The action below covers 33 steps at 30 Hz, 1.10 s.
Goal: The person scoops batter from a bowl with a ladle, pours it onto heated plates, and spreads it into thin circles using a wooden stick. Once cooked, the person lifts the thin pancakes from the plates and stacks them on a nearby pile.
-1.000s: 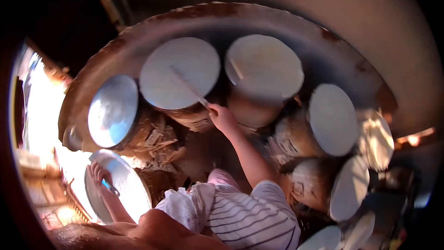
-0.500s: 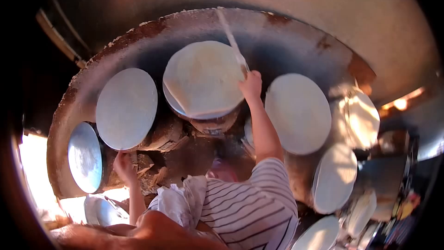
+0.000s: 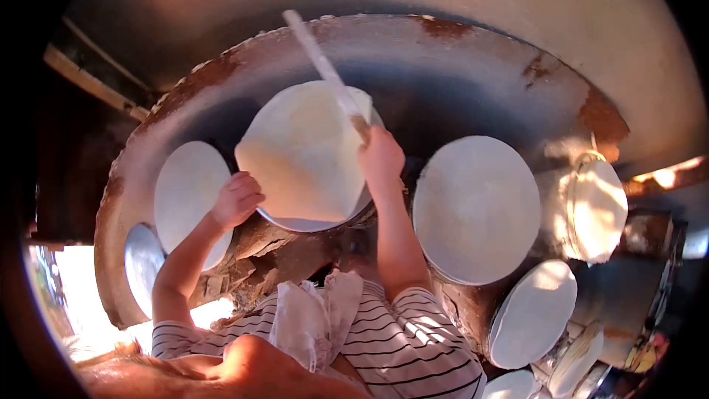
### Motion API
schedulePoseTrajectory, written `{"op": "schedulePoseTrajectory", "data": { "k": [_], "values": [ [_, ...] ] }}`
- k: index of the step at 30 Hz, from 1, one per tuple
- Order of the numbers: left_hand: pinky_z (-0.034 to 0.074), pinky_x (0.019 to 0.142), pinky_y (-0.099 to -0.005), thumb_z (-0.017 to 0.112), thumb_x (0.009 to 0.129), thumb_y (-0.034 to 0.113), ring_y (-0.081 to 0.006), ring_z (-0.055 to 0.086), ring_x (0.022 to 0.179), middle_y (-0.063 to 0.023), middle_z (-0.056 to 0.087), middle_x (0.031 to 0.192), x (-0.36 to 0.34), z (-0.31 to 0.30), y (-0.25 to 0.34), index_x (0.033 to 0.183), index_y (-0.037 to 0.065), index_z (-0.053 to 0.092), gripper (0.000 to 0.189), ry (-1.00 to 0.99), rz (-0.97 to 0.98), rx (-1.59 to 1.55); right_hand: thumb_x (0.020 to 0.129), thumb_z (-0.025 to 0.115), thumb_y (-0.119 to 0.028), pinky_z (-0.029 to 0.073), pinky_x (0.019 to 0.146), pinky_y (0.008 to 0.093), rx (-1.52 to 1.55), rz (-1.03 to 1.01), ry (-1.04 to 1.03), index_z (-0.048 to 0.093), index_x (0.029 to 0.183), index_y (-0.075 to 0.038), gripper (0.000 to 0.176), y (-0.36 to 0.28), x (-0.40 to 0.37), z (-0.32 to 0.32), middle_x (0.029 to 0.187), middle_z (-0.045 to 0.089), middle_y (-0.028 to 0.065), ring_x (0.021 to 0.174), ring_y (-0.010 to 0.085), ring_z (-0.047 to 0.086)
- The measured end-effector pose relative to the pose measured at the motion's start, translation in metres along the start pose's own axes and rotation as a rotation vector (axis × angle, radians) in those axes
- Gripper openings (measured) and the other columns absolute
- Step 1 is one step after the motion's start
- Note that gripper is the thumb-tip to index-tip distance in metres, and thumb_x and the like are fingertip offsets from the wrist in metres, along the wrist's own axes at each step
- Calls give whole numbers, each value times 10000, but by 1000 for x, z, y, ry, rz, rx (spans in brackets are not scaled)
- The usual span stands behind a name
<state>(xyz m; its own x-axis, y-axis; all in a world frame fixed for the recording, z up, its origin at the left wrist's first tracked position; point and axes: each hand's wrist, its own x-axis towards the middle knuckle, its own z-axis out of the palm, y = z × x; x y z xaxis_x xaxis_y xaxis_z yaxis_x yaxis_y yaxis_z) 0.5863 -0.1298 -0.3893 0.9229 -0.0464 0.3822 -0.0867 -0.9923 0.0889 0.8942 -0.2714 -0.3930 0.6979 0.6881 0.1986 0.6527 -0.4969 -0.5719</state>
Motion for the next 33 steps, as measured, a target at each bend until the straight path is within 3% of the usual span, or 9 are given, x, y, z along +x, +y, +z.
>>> {"op": "schedulePoseTrajectory", "data": {
  "k": [7,13,18,20,22,26,29,30,33],
  "values": [
    [455,766,-449,587,685,-109,-336,554,884,-153,577,926,28,-67,-15,896,30,601,254,73,-95,39,684,583,-103,473,730,475,238,20,81,642,823,-64,156,-32,24,-51,812,631,185,824,372,615],
    [440,736,-413,601,691,-121,-321,534,846,-136,542,932,89,-37,41,925,49,574,290,205,156,-294,655,583,-52,462,665,472,329,-5,566,564,726,5,93,15,-53,-151,774,591,210,747,399,578],
    [439,800,-422,654,631,-59,-326,536,912,-121,552,924,208,18,195,883,51,610,278,195,580,-479,733,573,-86,448,625,427,58,292,772,574,812,-38,93,136,-203,-282,765,591,197,696,358,580],
    [458,693,-393,653,580,-56,-289,563,781,-95,569,811,258,28,291,820,44,622,263,291,746,-579,731,567,-78,447,591,414,-86,291,1078,608,851,-44,132,181,-272,-324,729,597,175,632,325,569],
    [460,644,-373,694,574,-1,-280,555,698,-86,562,763,289,52,373,812,70,635,255,311,866,-672,729,598,-114,463,597,398,-201,616,1052,630,926,-44,211,265,-358,-361,732,615,168,663,313,606],
    [482,702,-383,739,678,160,-297,581,822,-95,595,897,329,149,483,971,105,635,316,-291,1112,-821,742,565,-143,469,688,470,-170,933,993,600,891,-26,192,401,-482,-383,830,623,220,817,399,597],
    [478,783,-406,718,736,244,-299,576,905,-116,589,1007,370,251,524,1136,113,586,441,-107,865,-645,718,575,-139,460,692,480,-216,1090,877,587,852,-12,185,443,-516,-369,807,612,221,798,417,580],
    [447,877,-415,686,766,274,-299,549,981,-125,563,1107,404,263,532,1273,129,504,557,-337,691,-497,710,581,-141,457,693,480,-218,1104,840,584,839,-9,184,447,-519,-369,795,609,220,793,419,577],
    [402,959,-439,665,770,293,-359,464,1141,-145,490,1260,472,324,549,1400,143,350,720,-211,433,-280,697,598,-148,453,690,478,-104,1086,864,585,823,-15,184,450,-526,-369,777,603,212,789,417,573]
  ]
}}
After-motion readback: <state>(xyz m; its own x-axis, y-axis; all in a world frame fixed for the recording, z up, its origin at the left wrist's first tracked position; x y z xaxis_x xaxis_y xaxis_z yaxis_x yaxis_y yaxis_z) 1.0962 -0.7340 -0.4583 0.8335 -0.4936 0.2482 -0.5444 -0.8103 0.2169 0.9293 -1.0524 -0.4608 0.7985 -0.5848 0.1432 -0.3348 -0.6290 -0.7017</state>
